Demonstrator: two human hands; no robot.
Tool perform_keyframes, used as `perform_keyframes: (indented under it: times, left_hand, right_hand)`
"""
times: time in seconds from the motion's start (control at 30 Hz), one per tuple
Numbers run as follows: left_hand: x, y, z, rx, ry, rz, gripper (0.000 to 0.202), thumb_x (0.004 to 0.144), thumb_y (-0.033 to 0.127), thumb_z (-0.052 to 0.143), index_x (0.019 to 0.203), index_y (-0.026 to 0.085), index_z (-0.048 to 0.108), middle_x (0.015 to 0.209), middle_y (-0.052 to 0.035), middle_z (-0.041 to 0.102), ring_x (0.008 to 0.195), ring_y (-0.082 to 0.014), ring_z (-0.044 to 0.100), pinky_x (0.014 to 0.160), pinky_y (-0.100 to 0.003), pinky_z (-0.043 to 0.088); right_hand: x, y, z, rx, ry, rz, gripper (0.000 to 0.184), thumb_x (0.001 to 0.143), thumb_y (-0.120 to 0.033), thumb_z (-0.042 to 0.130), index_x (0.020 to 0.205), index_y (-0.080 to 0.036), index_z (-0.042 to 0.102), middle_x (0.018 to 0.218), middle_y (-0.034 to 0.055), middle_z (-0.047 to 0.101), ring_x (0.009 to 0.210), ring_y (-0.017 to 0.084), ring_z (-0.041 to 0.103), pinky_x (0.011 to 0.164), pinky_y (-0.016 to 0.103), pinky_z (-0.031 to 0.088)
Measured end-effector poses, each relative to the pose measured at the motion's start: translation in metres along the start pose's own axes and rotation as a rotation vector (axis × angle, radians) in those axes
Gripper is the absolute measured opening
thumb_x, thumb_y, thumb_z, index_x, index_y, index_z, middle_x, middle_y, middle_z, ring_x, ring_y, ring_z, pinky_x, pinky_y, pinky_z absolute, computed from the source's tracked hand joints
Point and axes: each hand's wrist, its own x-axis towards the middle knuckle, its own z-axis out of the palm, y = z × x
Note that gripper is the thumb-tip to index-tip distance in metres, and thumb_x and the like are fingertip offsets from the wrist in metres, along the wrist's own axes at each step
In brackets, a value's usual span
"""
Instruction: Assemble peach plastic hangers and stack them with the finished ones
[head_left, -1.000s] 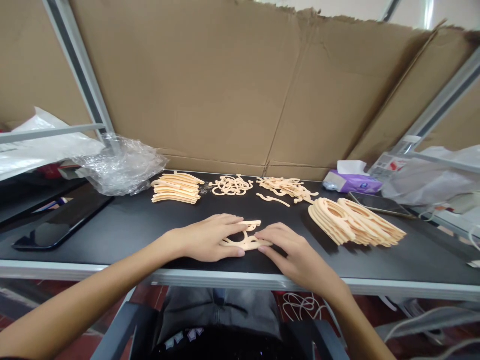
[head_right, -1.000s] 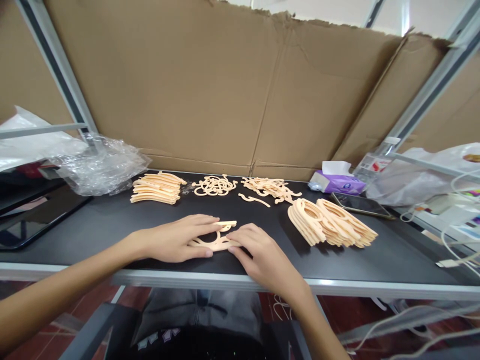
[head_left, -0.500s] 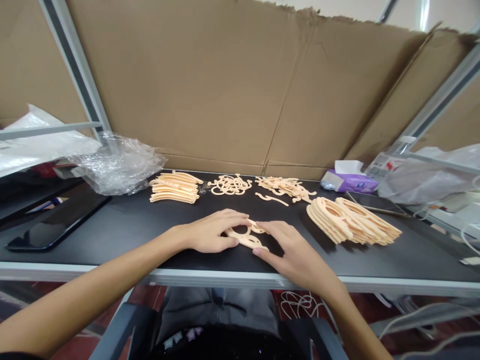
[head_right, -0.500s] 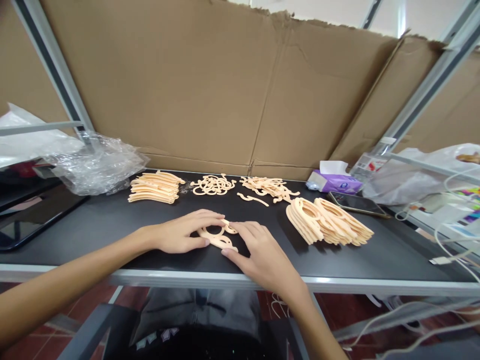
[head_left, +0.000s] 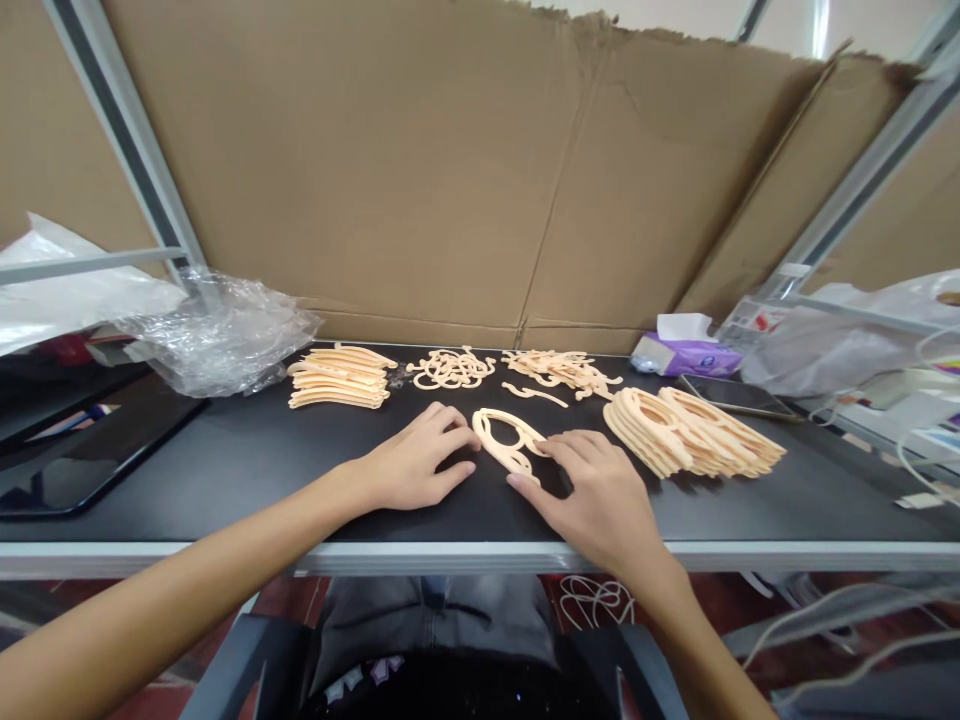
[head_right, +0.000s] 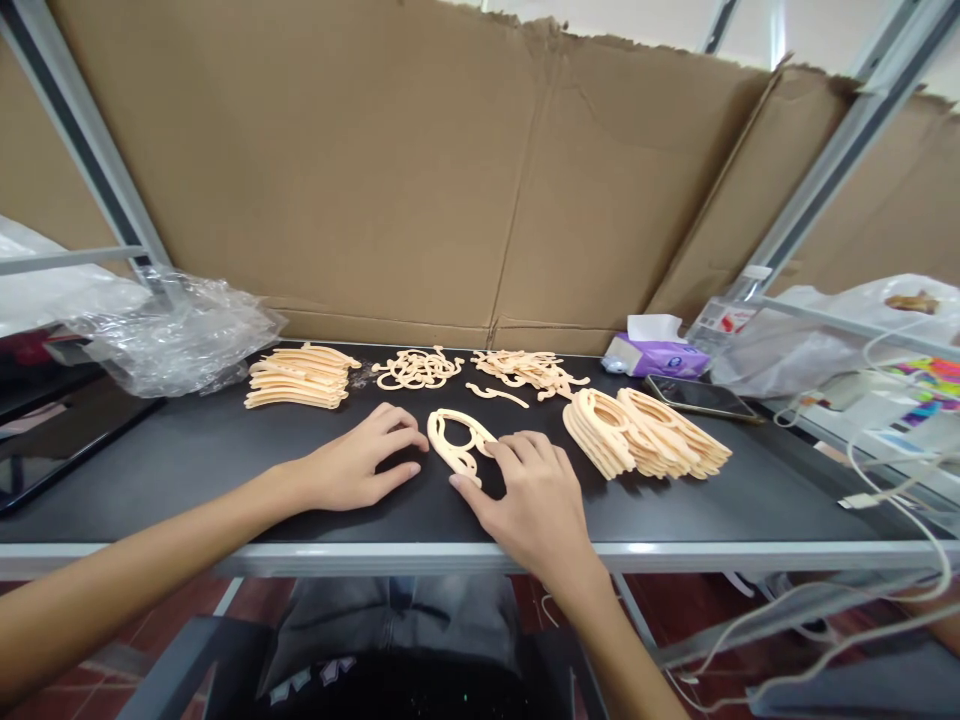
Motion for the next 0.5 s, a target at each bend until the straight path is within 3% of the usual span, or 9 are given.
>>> perform_keyframes:
  times: [0.13,0.23,0.37,0.5]
  left_hand:
    - [0.0,-0.002,0.001,0.016,0.004,0.011,0.023,0.097,0.029,0.052,0.115,0.018,0.063,0.115,-0.0099,0.057,0.112,-0.0231,0.05,0.103,-0.042,0.046]
    - [0.0,-0.003,0.002,0.026,0.011,0.024,0.022,0.097,0.028,0.052,0.114,0.019,0.063,0.114,-0.0097,0.058,0.111,-0.0232,0.05,0.102,-0.042,0.047]
    - [0.0,-0.002,0.002,0.038,0.003,0.024,0.021,0.097,0.028,0.052,0.114,0.019,0.062,0.114,-0.0098,0.058,0.111,-0.0232,0.05,0.102,-0.042,0.047]
    - [0.0,-0.002,0.001,0.039,-0.007,0.018,0.022,0.098,0.028,0.052,0.114,0.019,0.063,0.114,-0.0097,0.058,0.11,-0.0233,0.05,0.102,-0.042,0.047]
  right_hand:
    - [0.0,0.002,0.0,0.079,-0.014,-0.063,0.04,0.087,-0.048,0.067,0.111,-0.016,0.072,0.13,0.0166,0.065,0.124,0.034,0.057,0.102,0.055,0.049]
    - [0.002,0.003,-0.005,0.201,-0.129,-0.21,0.041,0.093,-0.043,0.061,0.127,-0.021,0.067,0.142,0.0114,0.059,0.136,0.03,0.05,0.11,0.052,0.045]
    - [0.004,0.003,-0.012,0.233,-0.304,-0.32,0.042,0.096,-0.044,0.055,0.13,-0.024,0.067,0.142,0.0076,0.061,0.139,0.029,0.049,0.114,0.053,0.043]
    - [0.002,0.01,-0.018,0.125,-0.361,-0.311,0.05,0.098,-0.049,0.048,0.136,-0.02,0.063,0.148,0.0097,0.055,0.14,0.03,0.047,0.115,0.054,0.042]
